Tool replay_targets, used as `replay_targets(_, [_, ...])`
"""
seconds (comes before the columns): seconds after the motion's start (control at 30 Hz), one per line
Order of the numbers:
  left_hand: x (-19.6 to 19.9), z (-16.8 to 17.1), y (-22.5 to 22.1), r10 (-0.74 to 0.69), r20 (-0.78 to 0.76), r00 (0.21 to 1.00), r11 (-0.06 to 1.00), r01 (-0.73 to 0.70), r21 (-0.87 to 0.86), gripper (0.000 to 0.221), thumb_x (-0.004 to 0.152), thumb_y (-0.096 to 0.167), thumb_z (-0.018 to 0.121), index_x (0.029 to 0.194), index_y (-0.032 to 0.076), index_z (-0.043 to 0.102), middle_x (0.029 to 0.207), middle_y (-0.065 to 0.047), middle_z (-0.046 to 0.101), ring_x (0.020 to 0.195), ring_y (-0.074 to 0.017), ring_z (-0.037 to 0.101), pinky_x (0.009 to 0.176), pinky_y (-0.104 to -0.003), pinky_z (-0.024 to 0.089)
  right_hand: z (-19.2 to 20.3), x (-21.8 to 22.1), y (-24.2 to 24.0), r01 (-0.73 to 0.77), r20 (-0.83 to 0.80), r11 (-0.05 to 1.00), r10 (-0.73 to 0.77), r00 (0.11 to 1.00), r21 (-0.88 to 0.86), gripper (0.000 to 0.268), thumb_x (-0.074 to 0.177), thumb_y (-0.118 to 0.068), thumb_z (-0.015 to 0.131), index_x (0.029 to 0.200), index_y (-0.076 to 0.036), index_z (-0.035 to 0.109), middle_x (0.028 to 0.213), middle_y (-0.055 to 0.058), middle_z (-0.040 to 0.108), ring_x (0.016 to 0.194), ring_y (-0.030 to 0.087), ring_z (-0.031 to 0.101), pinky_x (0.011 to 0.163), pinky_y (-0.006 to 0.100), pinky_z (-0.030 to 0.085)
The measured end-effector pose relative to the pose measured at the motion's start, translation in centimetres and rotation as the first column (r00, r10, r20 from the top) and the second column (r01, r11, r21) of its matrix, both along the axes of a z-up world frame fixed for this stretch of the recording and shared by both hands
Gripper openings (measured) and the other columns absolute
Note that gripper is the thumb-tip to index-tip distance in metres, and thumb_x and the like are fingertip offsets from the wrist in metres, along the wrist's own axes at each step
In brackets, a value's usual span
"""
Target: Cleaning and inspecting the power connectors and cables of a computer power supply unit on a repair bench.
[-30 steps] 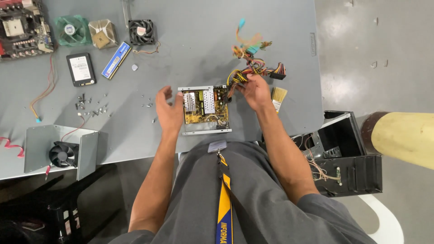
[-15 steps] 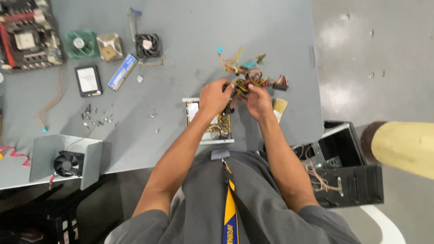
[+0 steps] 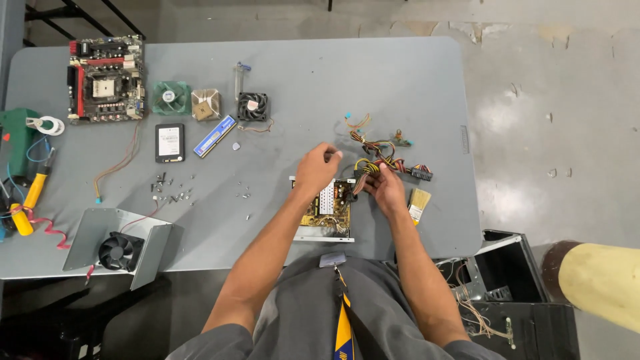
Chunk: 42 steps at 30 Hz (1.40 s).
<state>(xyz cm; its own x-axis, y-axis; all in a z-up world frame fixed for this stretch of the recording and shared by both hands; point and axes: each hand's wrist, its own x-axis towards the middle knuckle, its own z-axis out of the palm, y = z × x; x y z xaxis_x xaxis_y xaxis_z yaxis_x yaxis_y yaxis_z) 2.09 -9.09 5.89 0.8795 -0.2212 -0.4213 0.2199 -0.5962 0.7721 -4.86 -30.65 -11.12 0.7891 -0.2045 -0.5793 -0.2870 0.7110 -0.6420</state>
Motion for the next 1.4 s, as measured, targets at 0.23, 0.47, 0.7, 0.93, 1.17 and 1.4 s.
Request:
replay_targets(0.23, [-0.6,-1.5,1.5,0.030,0.055,0.998,0.996,-0.035,0.080,0.042,0.099,0.043,0.057,0.123,0.011,0.070,0.115,-0.015,0.075,0.116,-0.0378,0.068,0.100,-0.052,0.053,0.7,-0.1,0.4,-0.014,0.009,0.998,0.014,1.000,-0.061,0.019,0.103,-0.034,0.065,0.106,-0.016,0.060,0.090,0.008,0.077,0.078,0.027,0.076,0.076,0.047,0.066])
replay_targets(0.47, [-0.5,-1.8,1.3,-0.006,0.082,0.997,0.990,-0.005,0.139,0.042,0.098,0.043,0.057,0.124,0.012,0.071,0.114,-0.012,0.077,0.114,-0.0358,0.070,0.098,-0.051,0.054,0.7,-0.1,0.5,-0.016,0.022,0.996,0.018,1.000,-0.093,0.021,0.104,-0.036,0.063,0.102,-0.014,0.062,0.092,0.012,0.078,0.077,0.028,0.077,0.073,0.048,0.066])
replay_targets(0.7, [-0.7,-1.7,1.2,-0.027,0.084,0.996,0.984,0.011,0.177,0.041,0.099,0.045,0.055,0.123,0.016,0.071,0.113,-0.008,0.077,0.113,-0.0328,0.071,0.096,-0.048,0.054,0.5,0.1,0.4,-0.022,0.025,0.993,0.025,0.999,-0.119,0.022,0.104,-0.035,0.062,0.100,-0.013,0.061,0.091,0.014,0.078,0.074,0.029,0.077,0.069,0.049,0.067])
replay_targets(0.93, [-0.9,-1.0,1.1,-0.059,0.085,0.995,0.975,0.039,0.220,0.039,0.099,0.043,0.054,0.123,0.016,0.070,0.114,-0.008,0.078,0.112,-0.0323,0.072,0.096,-0.048,0.055,-0.2,0.3,0.3,-0.018,-0.001,0.989,0.018,1.000,-0.149,0.022,0.104,-0.035,0.064,0.102,-0.013,0.061,0.091,0.014,0.078,0.073,0.028,0.077,0.067,0.049,0.067])
replay_targets(1.17, [-0.7,-1.6,1.0,-0.083,0.086,0.993,0.965,0.058,0.255,0.040,0.099,0.046,0.053,0.123,0.018,0.070,0.114,-0.005,0.078,0.113,-0.0301,0.071,0.097,-0.046,0.054,0.8,0.4,0.5,-0.027,-0.009,0.987,0.026,1.000,-0.156,0.024,0.104,-0.035,0.063,0.101,-0.011,0.058,0.090,0.014,0.077,0.072,0.028,0.077,0.066,0.048,0.067])
replay_targets(1.4, [-0.9,-1.7,0.9,-0.090,0.088,0.992,0.962,0.064,0.266,0.040,0.098,0.047,0.054,0.122,0.019,0.070,0.114,-0.005,0.078,0.114,-0.0307,0.071,0.097,-0.047,0.054,0.8,0.4,0.6,-0.025,-0.008,0.987,0.024,1.000,-0.159,0.025,0.104,-0.035,0.063,0.101,-0.011,0.059,0.088,0.015,0.077,0.072,0.029,0.077,0.065,0.049,0.067])
